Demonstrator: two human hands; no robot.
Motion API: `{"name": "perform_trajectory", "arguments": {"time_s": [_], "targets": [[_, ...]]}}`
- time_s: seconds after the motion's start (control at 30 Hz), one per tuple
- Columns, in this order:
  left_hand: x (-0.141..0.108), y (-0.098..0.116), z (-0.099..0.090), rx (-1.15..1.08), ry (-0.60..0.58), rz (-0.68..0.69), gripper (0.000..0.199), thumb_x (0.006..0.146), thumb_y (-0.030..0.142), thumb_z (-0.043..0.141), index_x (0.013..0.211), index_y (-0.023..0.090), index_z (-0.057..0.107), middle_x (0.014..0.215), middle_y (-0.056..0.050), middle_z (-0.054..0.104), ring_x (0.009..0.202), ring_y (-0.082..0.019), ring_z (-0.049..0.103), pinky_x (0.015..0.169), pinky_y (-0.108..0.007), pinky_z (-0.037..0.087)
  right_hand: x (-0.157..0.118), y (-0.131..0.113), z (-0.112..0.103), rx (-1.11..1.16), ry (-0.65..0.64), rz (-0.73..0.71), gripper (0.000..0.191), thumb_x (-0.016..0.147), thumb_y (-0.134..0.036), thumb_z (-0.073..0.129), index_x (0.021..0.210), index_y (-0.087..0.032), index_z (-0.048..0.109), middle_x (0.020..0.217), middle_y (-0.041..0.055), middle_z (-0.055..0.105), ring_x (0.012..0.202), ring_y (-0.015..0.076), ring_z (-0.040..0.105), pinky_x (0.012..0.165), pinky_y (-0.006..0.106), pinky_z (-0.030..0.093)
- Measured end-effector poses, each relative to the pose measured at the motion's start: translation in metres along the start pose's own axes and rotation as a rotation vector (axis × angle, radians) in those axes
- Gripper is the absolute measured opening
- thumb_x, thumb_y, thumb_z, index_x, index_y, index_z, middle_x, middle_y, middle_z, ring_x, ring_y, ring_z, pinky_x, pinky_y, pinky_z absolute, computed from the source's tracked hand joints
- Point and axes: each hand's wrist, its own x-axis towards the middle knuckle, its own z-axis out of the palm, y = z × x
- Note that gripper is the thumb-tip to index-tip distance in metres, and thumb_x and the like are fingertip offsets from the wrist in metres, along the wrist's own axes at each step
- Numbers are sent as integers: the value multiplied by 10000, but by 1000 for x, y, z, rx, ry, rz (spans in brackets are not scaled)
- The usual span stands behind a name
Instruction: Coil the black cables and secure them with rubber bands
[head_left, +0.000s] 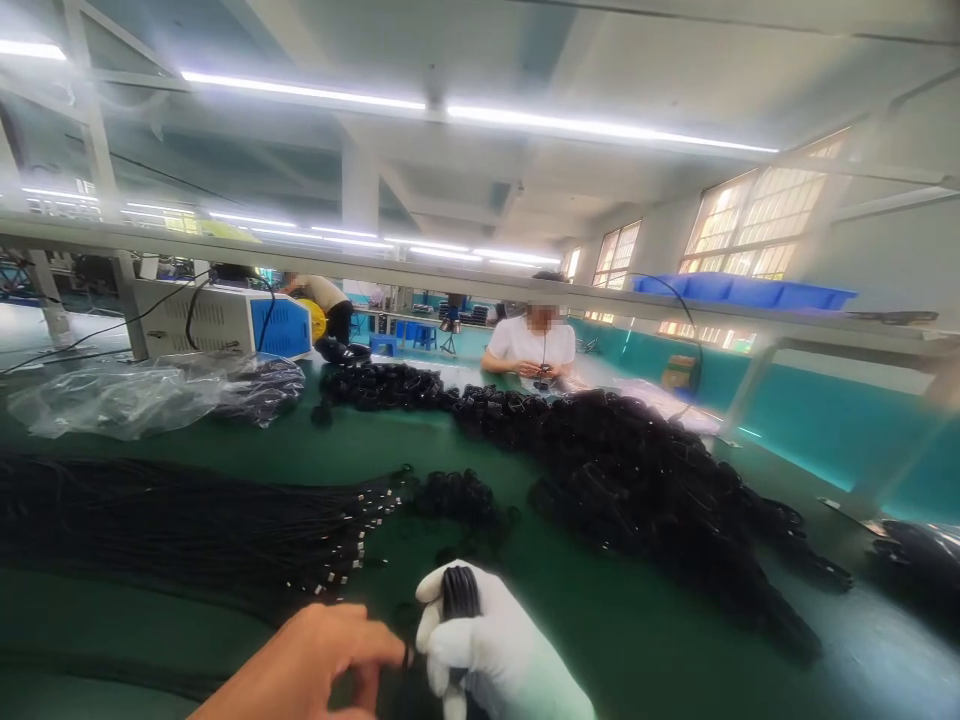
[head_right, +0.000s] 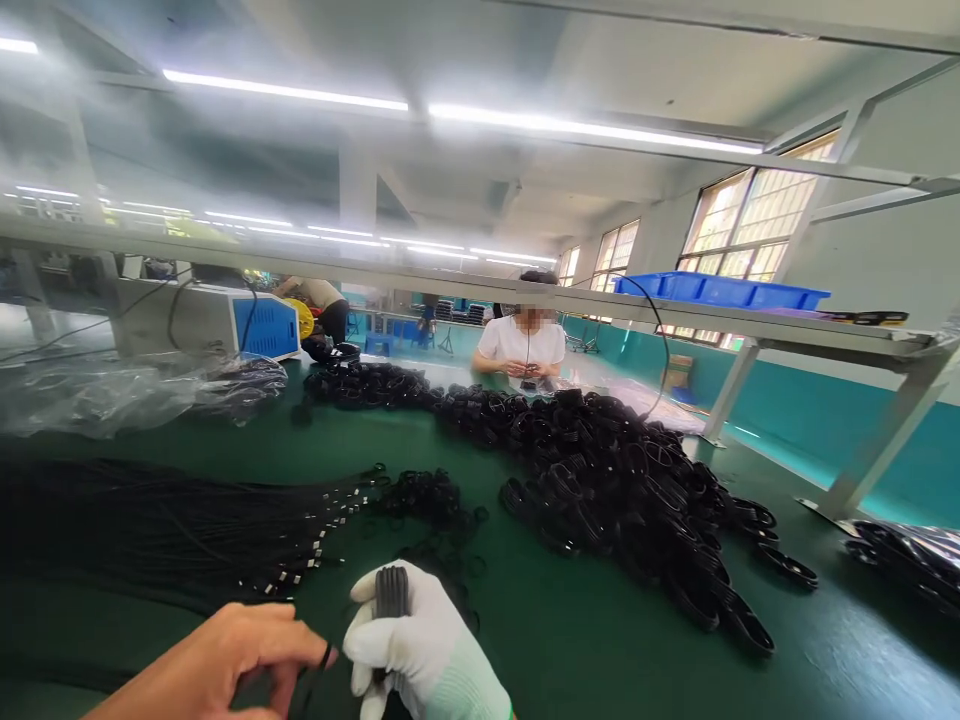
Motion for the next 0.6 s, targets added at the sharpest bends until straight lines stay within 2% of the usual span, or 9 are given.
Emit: {"name": "perform_trajectory", "arguments": {"time_s": [0.1, 0.17, 0.27, 0.33, 0.43, 0.53, 0.6], "targets": [[7, -6, -1, -76, 107, 16, 462, 594, 186, 657, 1043, 297, 645, 837, 52, 670, 765, -164, 522, 694, -234, 359, -2, -2, 4, -89, -44, 13, 508, 577, -109, 619, 1068, -130, 493, 701, 8, 613, 439, 89, 518, 336, 172, 417], [12, -12, 2, -135, 148, 32, 553, 588, 198, 671, 1127, 290, 589, 951, 44, 652, 823, -165, 521, 728, -231, 372, -2, -3, 8, -191, -65, 41, 554, 593, -111, 623, 1127, -130, 476, 684, 4, 606, 455, 85, 512, 338, 161, 425], [15, -18, 11, -192, 121, 57, 599, 580, 218, 696, 1158, 279, 552, 1062, 19, 618, 903, -179, 523, 771, -241, 387, 1, 0, 12, -333, -17, 135, 680, 603, -132, 632, 1239, -159, 393, 661, -22, 579, 435, 81, 493, 316, 161, 418], [15, -17, 17, -200, 94, 77, 610, 583, 232, 704, 1169, 276, 542, 1100, -1, 600, 960, -195, 520, 812, -258, 390, 4, 8, 11, -430, 21, 174, 687, 588, -134, 635, 1235, -173, 406, 624, -44, 545, 405, 79, 480, 291, 155, 390], [14, -11, 24, -109, 88, 92, 556, 578, 291, 722, 1115, 281, 578, 1021, -8, 612, 947, -216, 526, 792, -273, 402, 7, 22, 7, -561, 115, 182, 742, 567, -121, 631, 1269, -182, 400, 712, -3, 589, 376, 78, 482, 277, 164, 350], [18, -8, 20, 36, 81, 42, 496, 523, 400, 755, 981, 249, 634, 866, -14, 618, 783, -215, 546, 615, -255, 408, 6, 31, 3, -577, 226, 67, 971, 522, -85, 677, 1391, -200, 258, 957, 91, 623, 473, 99, 551, 353, 190, 396], [25, -12, 11, 72, -33, 14, 413, 501, 383, 760, 863, 215, 654, 770, -11, 621, 661, -190, 542, 511, -234, 372, 5, 31, 4, -559, 247, 2, 983, 515, -84, 697, 1393, -220, 276, 994, 89, 623, 527, 110, 570, 389, 195, 409]]}}
